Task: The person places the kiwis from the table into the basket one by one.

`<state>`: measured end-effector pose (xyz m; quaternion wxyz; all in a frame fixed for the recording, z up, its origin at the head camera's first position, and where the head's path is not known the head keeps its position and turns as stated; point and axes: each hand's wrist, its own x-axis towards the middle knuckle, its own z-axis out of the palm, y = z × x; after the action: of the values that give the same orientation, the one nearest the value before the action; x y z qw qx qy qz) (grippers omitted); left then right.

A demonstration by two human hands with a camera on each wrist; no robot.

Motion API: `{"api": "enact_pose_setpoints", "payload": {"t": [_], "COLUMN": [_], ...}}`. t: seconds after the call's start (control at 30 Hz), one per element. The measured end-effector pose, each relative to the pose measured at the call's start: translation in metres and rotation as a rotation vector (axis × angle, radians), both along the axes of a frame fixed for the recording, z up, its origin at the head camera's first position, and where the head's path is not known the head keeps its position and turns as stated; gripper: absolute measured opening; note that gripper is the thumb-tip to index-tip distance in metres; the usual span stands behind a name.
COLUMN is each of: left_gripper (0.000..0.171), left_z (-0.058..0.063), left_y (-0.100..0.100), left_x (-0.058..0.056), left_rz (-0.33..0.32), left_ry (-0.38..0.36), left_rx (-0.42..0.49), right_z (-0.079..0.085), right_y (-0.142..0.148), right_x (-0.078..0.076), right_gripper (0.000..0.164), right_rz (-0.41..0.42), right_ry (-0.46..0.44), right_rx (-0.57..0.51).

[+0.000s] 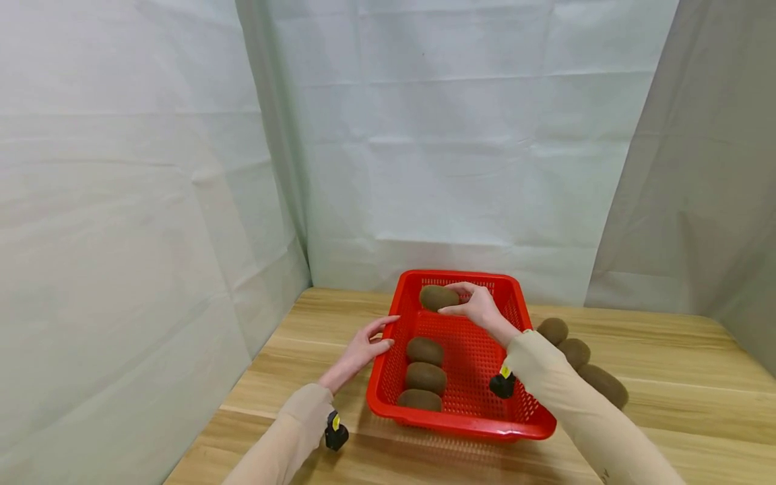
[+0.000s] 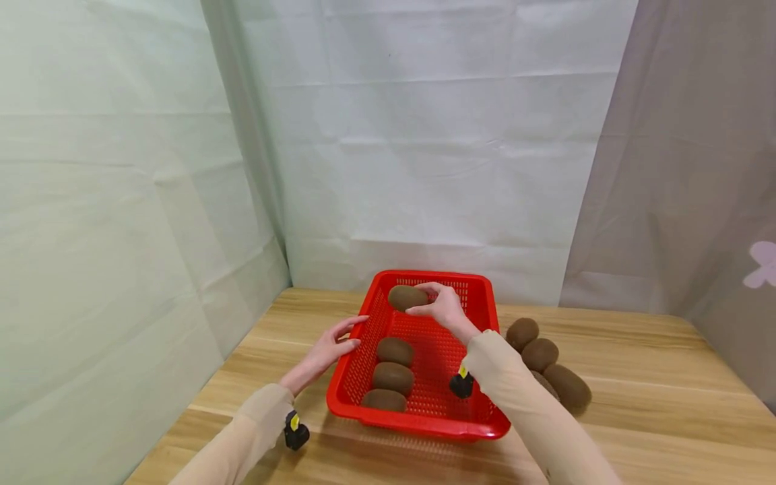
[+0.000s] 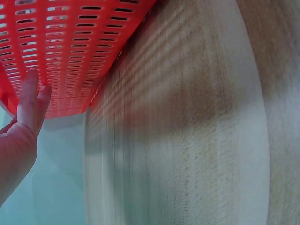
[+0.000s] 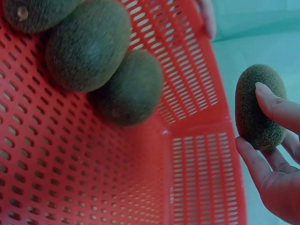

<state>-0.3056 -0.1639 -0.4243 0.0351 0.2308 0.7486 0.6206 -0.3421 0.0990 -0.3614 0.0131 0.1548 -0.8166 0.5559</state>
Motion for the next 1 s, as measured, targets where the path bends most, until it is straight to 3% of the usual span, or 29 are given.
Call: {"api": "enact_pose_setpoints", "payload": {"t": [0.23, 0.37, 0.53, 0.87, 1.0], "left_gripper": [0.048, 0.048, 0.047, 0.049, 0.049], "left_z": [0.010, -0.001, 0.000, 0.025, 0.028], "left_y": [0.001, 0.000, 0.000, 0.002, 0.003], "left_x": [0.008, 0.001, 0.001, 0.019, 0.023], "left_rz": [-0.024, -0.022, -0.012, -0.054, -0.051], "left_ry": [-0.019, -0.010, 0.000, -0.036, -0.039], "left_rx": [-0.002, 0.008, 0.009, 0.011, 0.006], "right_z": [-0.021, -0.029, -0.038, -0.054, -0.057], "right_y": [-0.006, -0.010, -0.013, -0.017, -0.018], "right_x": [-0.007, -0.010, -0.015, -0.013, -0.012], "right_gripper": [0.051, 0.050, 0.049, 0.045, 0.045], "right_rz": [-0.034, -0.058, -0.104, -0.133, -0.122], "right_ry": [-0.056, -0.069, -0.065, -0.037, -0.022], "right_rx": [-0.024, -0.016, 0.040, 0.114, 0.131]}}
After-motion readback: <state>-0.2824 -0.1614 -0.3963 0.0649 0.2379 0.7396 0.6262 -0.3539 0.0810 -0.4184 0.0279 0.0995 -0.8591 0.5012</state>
